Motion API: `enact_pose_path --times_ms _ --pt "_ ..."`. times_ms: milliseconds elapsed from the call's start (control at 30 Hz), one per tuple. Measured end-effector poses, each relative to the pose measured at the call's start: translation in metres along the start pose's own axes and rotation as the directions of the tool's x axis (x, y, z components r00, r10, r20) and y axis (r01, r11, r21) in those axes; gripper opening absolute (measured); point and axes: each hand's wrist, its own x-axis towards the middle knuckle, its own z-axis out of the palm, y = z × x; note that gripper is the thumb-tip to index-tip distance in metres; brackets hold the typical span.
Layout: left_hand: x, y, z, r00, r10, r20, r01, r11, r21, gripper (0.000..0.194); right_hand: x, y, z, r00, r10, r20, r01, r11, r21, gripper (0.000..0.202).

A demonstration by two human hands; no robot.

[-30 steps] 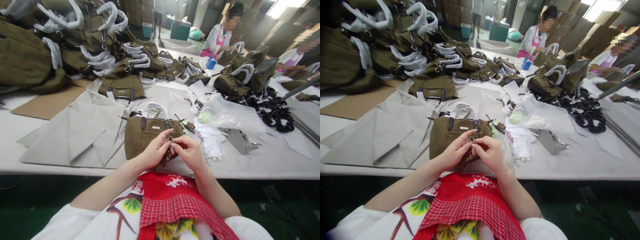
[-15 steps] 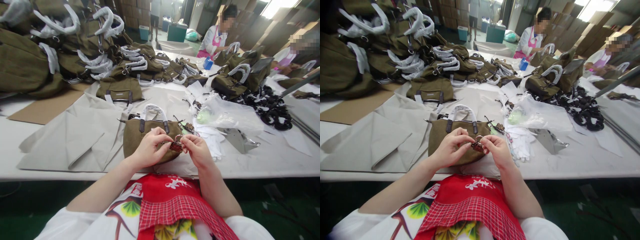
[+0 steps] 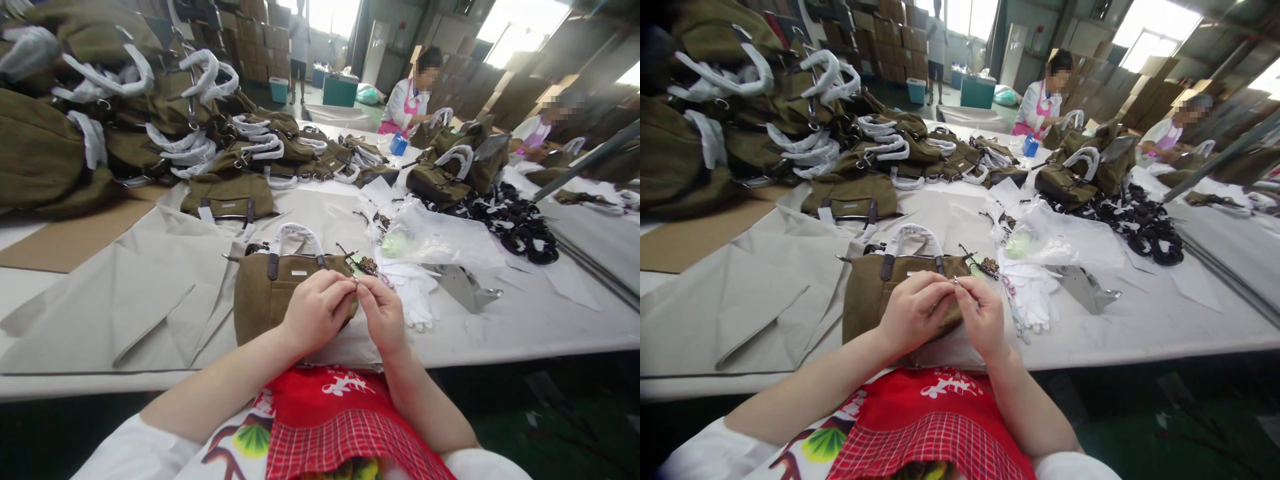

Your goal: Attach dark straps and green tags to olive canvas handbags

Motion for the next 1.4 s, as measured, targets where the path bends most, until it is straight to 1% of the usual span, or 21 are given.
enact_pose_path --times_ms 67,100,167,233,300,400,467,533,567,600,700,800,833,867,967,1067,1167,1200,1267,1333,1400 --pt "-0.002 0.000 0.002 0.999 0.025 0.030 -0.024 1.000 -0.012 0.014 -0.001 0.004 0.000 0.997 0.071 0.016 -0.071 0.997 0.035 0.021" --pt "-0.002 0.001 0.002 0.999 0.002 0.044 0.000 0.999 -0.053 0.015 -0.001 0.006 0.001 0.992 0.128 0.003 -0.127 0.988 0.085 0.023" --pt "0.000 0.002 -0.002 0.994 -0.100 0.054 0.107 0.983 -0.149 0.014 -0.002 0.011 0.002 0.970 0.244 0.003 -0.238 0.946 0.218 0.025" --pt "0.004 0.002 -0.009 0.974 -0.216 0.073 0.227 0.954 -0.198 0.012 -0.002 0.012 0.004 0.946 0.317 0.067 -0.320 0.881 0.348 0.025" --pt "0.010 0.000 -0.015 0.951 -0.279 0.131 0.301 0.931 -0.208 0.009 -0.003 0.011 0.006 0.932 0.327 0.155 -0.362 0.824 0.437 0.025" --pt "0.015 -0.006 -0.022 0.926 -0.286 0.246 0.344 0.907 -0.242 0.013 -0.002 0.004 0.006 0.906 0.303 0.296 -0.419 0.749 0.513 0.026" --pt "0.016 -0.010 -0.025 0.923 -0.273 0.272 0.344 0.902 -0.260 0.016 0.000 -0.001 0.003 0.846 0.303 0.439 -0.516 0.674 0.529 0.027" --pt "0.016 -0.014 -0.028 0.930 -0.242 0.277 0.316 0.911 -0.265 0.016 0.002 -0.004 0.000 0.760 0.309 0.572 -0.622 0.601 0.502 0.026" --pt "0.015 -0.015 -0.029 0.934 -0.222 0.280 0.298 0.916 -0.267 0.016 0.002 -0.006 -0.001 0.726 0.312 0.613 -0.657 0.579 0.483 0.026" --pt "0.015 -0.015 -0.029 0.937 -0.202 0.285 0.281 0.920 -0.271 0.015 0.003 -0.007 -0.002 0.705 0.314 0.636 -0.676 0.569 0.468 0.026" --pt "0.013 -0.016 -0.030 0.940 -0.171 0.297 0.261 0.919 -0.295 0.015 0.005 -0.009 -0.003 0.703 0.320 0.635 -0.675 0.584 0.452 0.026" --pt "0.013 -0.023 -0.026 0.927 -0.201 0.316 0.305 0.895 -0.325 0.017 0.009 -0.007 0.001 0.731 0.330 0.597 -0.641 0.630 0.438 0.027" --pt "0.015 -0.030 -0.024 0.906 -0.248 0.342 0.357 0.883 -0.305 0.019 0.011 -0.005 0.003 0.750 0.329 0.574 -0.617 0.661 0.428 0.028" --pt "0.018 -0.039 -0.021 0.871 -0.317 0.374 0.426 0.868 -0.257 0.021 0.014 -0.002 0.006 0.772 0.327 0.545 -0.588 0.695 0.415 0.029" --pt "0.034 -0.079 -0.007 0.719 -0.558 0.414 0.613 0.790 -0.001 0.028 0.026 0.010 0.017 0.837 0.334 0.434 -0.504 0.781 0.370 0.029" --pt "0.052 -0.124 0.011 0.607 -0.682 0.408 0.681 0.711 0.175 0.022 0.039 0.027 0.032 0.875 0.355 0.329 -0.463 0.809 0.361 0.028" --pt "0.061 -0.153 0.033 0.501 -0.746 0.439 0.720 0.641 0.267 0.028 0.046 0.042 0.045 0.907 0.347 0.238 -0.417 0.817 0.398 0.028" --pt "0.061 -0.159 0.040 0.478 -0.757 0.445 0.731 0.624 0.277 0.030 0.046 0.045 0.047 0.914 0.344 0.216 -0.405 0.815 0.415 0.027" --pt "0.056 -0.165 0.054 0.454 -0.769 0.450 0.756 0.600 0.263 0.030 0.045 0.051 0.050 0.916 0.347 0.201 -0.401 0.802 0.443 0.027" --pt "0.048 -0.169 0.065 0.449 -0.766 0.461 0.786 0.583 0.204 0.027 0.043 0.054 0.050 0.901 0.368 0.230 -0.434 0.775 0.459 0.027" --pt "0.041 -0.170 0.074 0.461 -0.749 0.475 0.819 0.565 0.097 0.028 0.041 0.055 0.048 0.875 0.393 0.283 -0.483 0.745 0.460 0.029"
